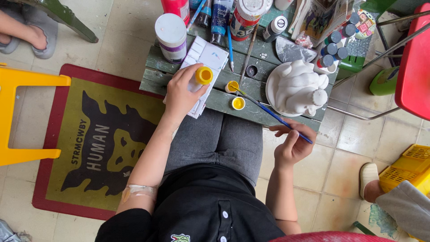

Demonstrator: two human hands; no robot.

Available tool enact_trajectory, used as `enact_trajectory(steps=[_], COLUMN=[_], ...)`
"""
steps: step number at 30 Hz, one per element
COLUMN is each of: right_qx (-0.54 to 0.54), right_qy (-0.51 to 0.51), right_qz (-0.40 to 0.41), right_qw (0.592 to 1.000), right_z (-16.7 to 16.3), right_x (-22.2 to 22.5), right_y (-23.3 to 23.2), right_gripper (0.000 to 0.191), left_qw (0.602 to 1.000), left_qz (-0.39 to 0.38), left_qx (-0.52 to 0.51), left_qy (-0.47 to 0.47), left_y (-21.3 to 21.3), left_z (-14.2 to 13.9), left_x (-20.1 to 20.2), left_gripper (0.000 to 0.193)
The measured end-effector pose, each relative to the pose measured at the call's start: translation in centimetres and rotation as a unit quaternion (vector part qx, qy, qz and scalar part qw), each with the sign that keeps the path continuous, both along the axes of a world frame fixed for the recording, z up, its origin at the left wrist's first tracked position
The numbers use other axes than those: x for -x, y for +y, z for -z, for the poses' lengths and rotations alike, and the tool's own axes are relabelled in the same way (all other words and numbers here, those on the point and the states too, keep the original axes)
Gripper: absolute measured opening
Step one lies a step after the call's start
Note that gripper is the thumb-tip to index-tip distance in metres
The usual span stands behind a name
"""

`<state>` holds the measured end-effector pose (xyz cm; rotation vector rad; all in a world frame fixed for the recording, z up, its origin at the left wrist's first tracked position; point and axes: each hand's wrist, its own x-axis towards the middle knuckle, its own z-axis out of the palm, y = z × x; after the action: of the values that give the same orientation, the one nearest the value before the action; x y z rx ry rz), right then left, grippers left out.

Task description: The person sits at a cluttered paint table, opens small paint bottles, and pours yellow paint from a bottle into a small cup. They dip a brush into the paint and stir or mix it, repeatedly handling the bottle, cap, and cup while a white plaster figurine sits on the table.

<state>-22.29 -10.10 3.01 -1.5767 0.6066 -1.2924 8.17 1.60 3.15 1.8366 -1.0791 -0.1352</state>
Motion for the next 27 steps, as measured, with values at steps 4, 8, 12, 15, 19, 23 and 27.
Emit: enact_trajectory(steps=[4, 8, 12, 15, 19, 23, 27], right_qx=[0.079, 0.098, 0.123, 0.159, 0.306, 0.404, 0.373], right_qy=[0.027, 0.044, 0.085, 0.081, 0.154, 0.184, 0.191], right_qz=[-0.044, -0.057, -0.066, -0.089, -0.060, -0.047, -0.041], right_qw=[0.996, 0.993, 0.987, 0.980, 0.938, 0.895, 0.907], right_z=[-1.3, -2.5, -4.0, -5.1, -7.0, -8.6, -8.8], right_x=[0.0, -0.2, -0.3, -1.2, -2.3, -3.1, -3.4], right_y=[0.2, 0.3, 0.3, 0.4, 0.4, 0.7, 1.1], right_gripper=[0.023, 0.024, 0.022, 0.017, 0.005, 0.009, 0.008], left_qw=[0.998, 0.993, 0.992, 0.988, 0.988, 0.987, 0.987], left_qz=[0.064, 0.105, 0.121, 0.135, 0.136, 0.129, 0.126], left_qx=[0.008, 0.005, 0.009, 0.024, 0.023, 0.019, 0.051], left_qy=[-0.011, -0.051, -0.030, -0.067, -0.066, -0.091, -0.083], left_y=[0.9, 1.0, 0.9, 0.6, 0.2, 0.0, -0.2], left_z=[-1.6, -3.3, -3.9, -3.9, -3.7, -3.7, -3.8], left_x=[0.3, 0.6, 0.6, 0.4, 0.6, 0.4, 0.1], left_gripper=[0.060, 0.068, 0.071, 0.064, 0.061, 0.061, 0.060])
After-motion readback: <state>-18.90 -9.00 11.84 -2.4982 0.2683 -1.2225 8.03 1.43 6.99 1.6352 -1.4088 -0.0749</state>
